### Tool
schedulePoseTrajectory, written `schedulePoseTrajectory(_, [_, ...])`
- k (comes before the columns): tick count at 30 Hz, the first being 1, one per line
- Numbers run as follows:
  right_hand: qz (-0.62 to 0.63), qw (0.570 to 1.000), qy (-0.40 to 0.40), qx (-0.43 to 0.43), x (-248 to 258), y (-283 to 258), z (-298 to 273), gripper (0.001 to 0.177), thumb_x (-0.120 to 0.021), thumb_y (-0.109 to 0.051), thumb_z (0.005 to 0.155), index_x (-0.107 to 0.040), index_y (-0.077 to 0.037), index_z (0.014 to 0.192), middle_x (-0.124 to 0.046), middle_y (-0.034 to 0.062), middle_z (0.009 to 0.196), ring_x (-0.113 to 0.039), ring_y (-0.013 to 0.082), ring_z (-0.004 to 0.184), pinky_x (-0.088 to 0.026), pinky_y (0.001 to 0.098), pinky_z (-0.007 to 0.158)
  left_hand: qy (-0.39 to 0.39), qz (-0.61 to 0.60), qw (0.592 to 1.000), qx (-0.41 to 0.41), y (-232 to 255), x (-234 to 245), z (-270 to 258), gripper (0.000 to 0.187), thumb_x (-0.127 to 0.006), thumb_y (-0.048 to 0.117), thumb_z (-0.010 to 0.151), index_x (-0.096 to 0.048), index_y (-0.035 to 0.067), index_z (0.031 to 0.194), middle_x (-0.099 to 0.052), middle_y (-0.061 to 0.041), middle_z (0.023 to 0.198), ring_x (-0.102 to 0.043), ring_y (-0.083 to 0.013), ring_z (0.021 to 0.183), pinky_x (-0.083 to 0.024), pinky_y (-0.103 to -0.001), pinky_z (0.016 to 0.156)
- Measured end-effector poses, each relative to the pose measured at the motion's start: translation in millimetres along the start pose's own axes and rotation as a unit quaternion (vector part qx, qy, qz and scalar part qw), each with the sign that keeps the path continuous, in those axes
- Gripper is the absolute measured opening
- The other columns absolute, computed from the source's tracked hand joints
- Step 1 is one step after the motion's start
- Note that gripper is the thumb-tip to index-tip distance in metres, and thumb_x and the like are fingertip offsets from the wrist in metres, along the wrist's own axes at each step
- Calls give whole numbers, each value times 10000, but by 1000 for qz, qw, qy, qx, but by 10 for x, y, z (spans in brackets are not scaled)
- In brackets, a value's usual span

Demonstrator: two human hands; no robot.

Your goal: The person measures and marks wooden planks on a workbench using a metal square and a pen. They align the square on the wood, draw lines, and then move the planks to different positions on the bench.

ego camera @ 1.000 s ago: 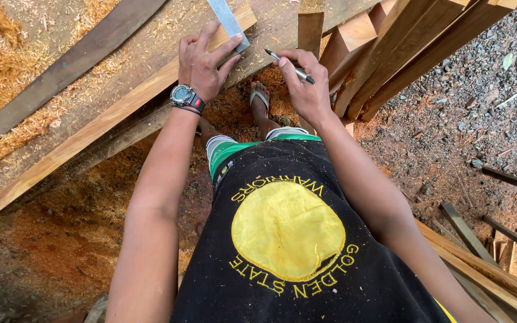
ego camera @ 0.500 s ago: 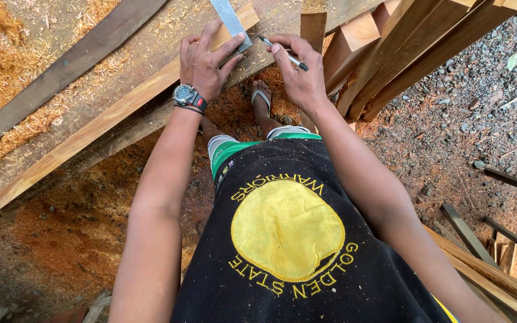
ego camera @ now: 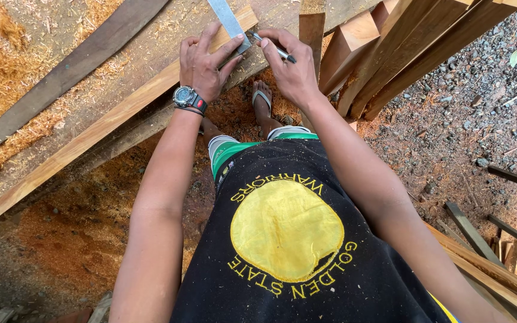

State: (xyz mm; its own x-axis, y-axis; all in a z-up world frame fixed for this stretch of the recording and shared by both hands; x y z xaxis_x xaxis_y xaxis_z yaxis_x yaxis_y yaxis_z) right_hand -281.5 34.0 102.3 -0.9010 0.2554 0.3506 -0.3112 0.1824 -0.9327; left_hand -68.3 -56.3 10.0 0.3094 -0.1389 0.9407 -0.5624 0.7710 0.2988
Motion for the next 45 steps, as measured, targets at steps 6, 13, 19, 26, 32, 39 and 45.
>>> schedulePoseTrajectory(6, [-3, 1000, -10, -2, -87, 140, 104, 319, -687, -367, 1269, -875, -156, 1417, -901, 97, 1438, -834, 276, 1351, -640, 453, 1109, 0, -14, 1000, 2, 41, 88, 34, 508, -926, 571, 1275, -780, 467, 1751, -605, -121, 1824, -819, -347, 1173, -545, -536, 1115])
schedulePoseTrajectory(13, [-20, 1000, -20, 8, -112, 182, 149, 292, -706, -347, 1262, -884, -151, 1386, -919, 81, 1360, -855, 269, 1266, -638, 460, 1049, 6, -23, 1000, -2, 50, 107, 45, 498, -935, 555, 1270, -795, 463, 1739, -610, -110, 1813, -820, -355, 1189, -541, -542, 1106])
schedulePoseTrajectory(19, [-50, 996, -69, -24, 28, 123, 16, 310, -680, -335, 1270, -888, -120, 1353, -893, 73, 1158, -770, 223, 1002, -572, 445, 865, -1, -43, 999, 8, 60, 107, 64, 519, -1009, 447, 1209, -817, 398, 1689, -623, -165, 1789, -819, -376, 1178, -538, -569, 1120])
schedulePoseTrajectory(26, [99, 992, 71, 43, 729, 143, -658, 330, -553, -222, 1376, -688, -3, 1583, -859, 253, 1382, -873, 371, 1264, -774, 501, 1120, 115, -229, 965, 56, 36, 814, 13, 406, -793, 54, 1105, -622, 47, 1473, -679, -246, 1599, -814, -389, 1274, -801, -533, 1093])
schedulePoseTrajectory(32, [233, 953, 186, 54, 1077, 127, -478, 613, -496, -488, 1348, -745, 72, 1342, -858, 313, 968, -915, 400, 831, -835, 522, 713, 402, -325, 739, 432, -1811, 1438, -869, 235, -696, 175, 1237, -718, 158, 1469, -926, -107, 1257, -971, -209, 933, -901, -293, 584])
schedulePoseTrajectory(39, [100, 935, 293, 175, 1245, -124, -308, 413, -503, -381, 1383, -732, -38, 1374, -892, 185, 1035, -915, 329, 930, -783, 467, 998, 354, -416, 559, 623, -3575, 1406, -1916, 171, -704, 132, 1190, -839, 156, 1290, -928, -75, 1147, -908, -239, 887, -786, -399, 690])
schedulePoseTrajectory(45, [-192, 950, 183, -162, 502, 722, -151, 950, -907, -670, 1138, -504, -86, 1770, -644, 220, 1801, -620, 400, 1642, -517, 649, 1359, 280, -119, 834, 461, -2843, 2136, -1888, 427, -891, 413, 1205, -668, 198, 1499, -771, -25, 1414, -760, -208, 1297, -682, -393, 1101])
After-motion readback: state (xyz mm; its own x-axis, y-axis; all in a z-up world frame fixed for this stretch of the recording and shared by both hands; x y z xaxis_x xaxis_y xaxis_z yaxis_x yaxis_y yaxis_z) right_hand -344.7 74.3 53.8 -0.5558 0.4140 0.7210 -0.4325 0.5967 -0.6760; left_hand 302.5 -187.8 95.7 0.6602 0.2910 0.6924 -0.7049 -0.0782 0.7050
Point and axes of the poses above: each hand's wrist, its own z-axis towards the middle knuckle, its own x-axis out of the back of the hand, y = z × x, the point moved 9 cm from there along z, towards the middle knuckle
